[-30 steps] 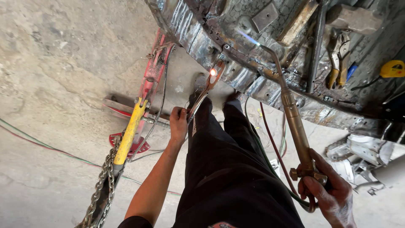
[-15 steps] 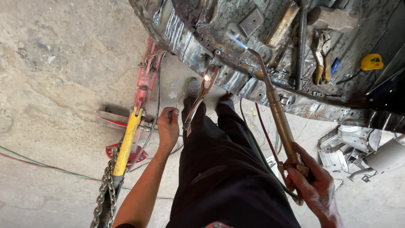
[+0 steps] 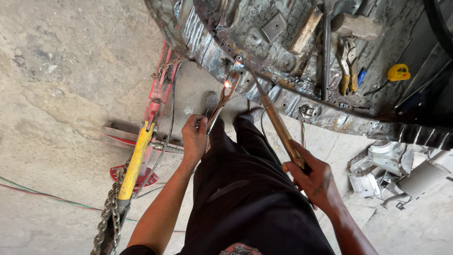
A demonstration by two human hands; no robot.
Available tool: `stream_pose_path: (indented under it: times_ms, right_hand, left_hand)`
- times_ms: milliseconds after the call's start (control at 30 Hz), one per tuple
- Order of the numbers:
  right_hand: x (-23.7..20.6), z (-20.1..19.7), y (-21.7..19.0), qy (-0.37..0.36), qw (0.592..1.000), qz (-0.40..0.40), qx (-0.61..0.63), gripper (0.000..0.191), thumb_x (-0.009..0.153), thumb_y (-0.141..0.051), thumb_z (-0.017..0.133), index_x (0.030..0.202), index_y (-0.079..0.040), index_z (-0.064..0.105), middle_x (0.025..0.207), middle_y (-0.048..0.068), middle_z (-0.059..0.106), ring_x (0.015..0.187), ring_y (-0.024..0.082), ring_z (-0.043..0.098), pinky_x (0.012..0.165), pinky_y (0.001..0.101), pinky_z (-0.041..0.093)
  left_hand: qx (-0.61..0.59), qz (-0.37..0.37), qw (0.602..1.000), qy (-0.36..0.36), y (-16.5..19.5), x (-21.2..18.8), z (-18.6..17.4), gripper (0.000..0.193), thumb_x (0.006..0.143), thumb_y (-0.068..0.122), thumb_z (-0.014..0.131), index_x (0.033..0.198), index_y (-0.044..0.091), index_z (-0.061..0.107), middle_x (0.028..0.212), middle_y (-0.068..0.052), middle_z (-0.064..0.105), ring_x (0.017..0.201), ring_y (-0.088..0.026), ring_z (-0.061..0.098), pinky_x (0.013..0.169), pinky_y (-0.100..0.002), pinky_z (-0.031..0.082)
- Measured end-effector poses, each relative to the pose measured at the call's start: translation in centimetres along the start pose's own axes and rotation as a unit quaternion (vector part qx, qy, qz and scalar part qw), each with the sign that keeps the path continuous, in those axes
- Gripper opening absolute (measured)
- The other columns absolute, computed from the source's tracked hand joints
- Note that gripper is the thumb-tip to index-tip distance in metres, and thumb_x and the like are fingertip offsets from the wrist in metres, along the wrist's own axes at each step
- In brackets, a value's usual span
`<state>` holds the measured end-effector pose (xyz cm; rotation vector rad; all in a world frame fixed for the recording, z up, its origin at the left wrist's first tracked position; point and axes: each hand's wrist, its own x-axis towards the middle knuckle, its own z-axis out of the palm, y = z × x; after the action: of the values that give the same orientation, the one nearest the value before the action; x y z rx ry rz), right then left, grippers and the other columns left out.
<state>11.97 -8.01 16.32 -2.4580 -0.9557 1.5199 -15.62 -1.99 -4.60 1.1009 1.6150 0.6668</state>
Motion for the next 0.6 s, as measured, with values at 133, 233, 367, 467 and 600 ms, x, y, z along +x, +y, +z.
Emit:
stream_pose_path:
  times_ms: [133, 233, 367, 467, 600]
  right_hand:
    - [1.2, 1.5, -1.0, -0.007, 0.999, -0.024, -0.029, 0.06, 0.09, -0.021, 0.069, 0.149, -0.016, 0.055, 0.068, 0.005, 0.071, 0.05, 0.011, 0.061, 0.047, 0.0293, 0.052]
    - [1.4, 2.0, -1.4, -0.002, 0.999, -0.028, -0.022, 0.06, 0.091, -0.021, 0.069, 0.149, -0.017, 0.055, 0.07, 0.005, 0.071, 0.05, 0.011, 0.06, 0.047, 0.0297, 0.052]
    - [1.4, 2.2, -1.7, -0.009, 1.0, -0.016, -0.017, 0.06, 0.091, -0.02, 0.067, 0.149, -0.018, 0.054, 0.075, 0.004, 0.074, 0.05, 0.01, 0.061, 0.045, 0.0305, 0.052]
    - [1.4, 2.3, -1.8, -0.012, 0.999, -0.008, -0.03, 0.06, 0.092, -0.019, 0.066, 0.15, -0.018, 0.052, 0.076, 0.004, 0.075, 0.05, 0.01, 0.061, 0.045, 0.0302, 0.053]
    - [1.4, 2.4, -1.9, -0.008, 0.999, -0.019, -0.042, 0.06, 0.092, -0.018, 0.065, 0.151, -0.017, 0.051, 0.076, 0.004, 0.076, 0.049, 0.011, 0.061, 0.045, 0.0301, 0.053]
  left_hand:
    - [-0.026, -0.036, 0.999, 0.009, -0.3, -0.4, -0.1, 0.016, 0.1, 0.013, 0.063, 0.101, -0.002, 0.068, 0.078, -0.012, 0.07, 0.068, -0.019, 0.065, 0.066, -0.033, 0.053]
    - [-0.048, -0.05, 0.998, 0.009, -0.7, -0.8, -0.4, 0.016, 0.1, 0.013, 0.063, 0.102, -0.003, 0.067, 0.078, -0.012, 0.07, 0.068, -0.018, 0.064, 0.065, -0.033, 0.052]
    - [-0.064, -0.04, 0.997, 0.017, -1.4, -1.1, -0.7, 0.016, 0.1, 0.012, 0.063, 0.101, -0.003, 0.067, 0.079, -0.011, 0.071, 0.07, -0.016, 0.065, 0.066, -0.031, 0.053]
    - [-0.069, -0.043, 0.997, 0.012, -1.8, -1.1, -0.6, 0.017, 0.101, 0.013, 0.063, 0.101, -0.003, 0.067, 0.08, -0.01, 0.071, 0.069, -0.014, 0.065, 0.066, -0.03, 0.053]
    - [-0.074, -0.052, 0.996, 0.014, -1.8, -1.2, -0.5, 0.018, 0.101, 0.014, 0.063, 0.101, -0.003, 0.067, 0.077, -0.01, 0.07, 0.067, -0.014, 0.063, 0.064, -0.03, 0.052]
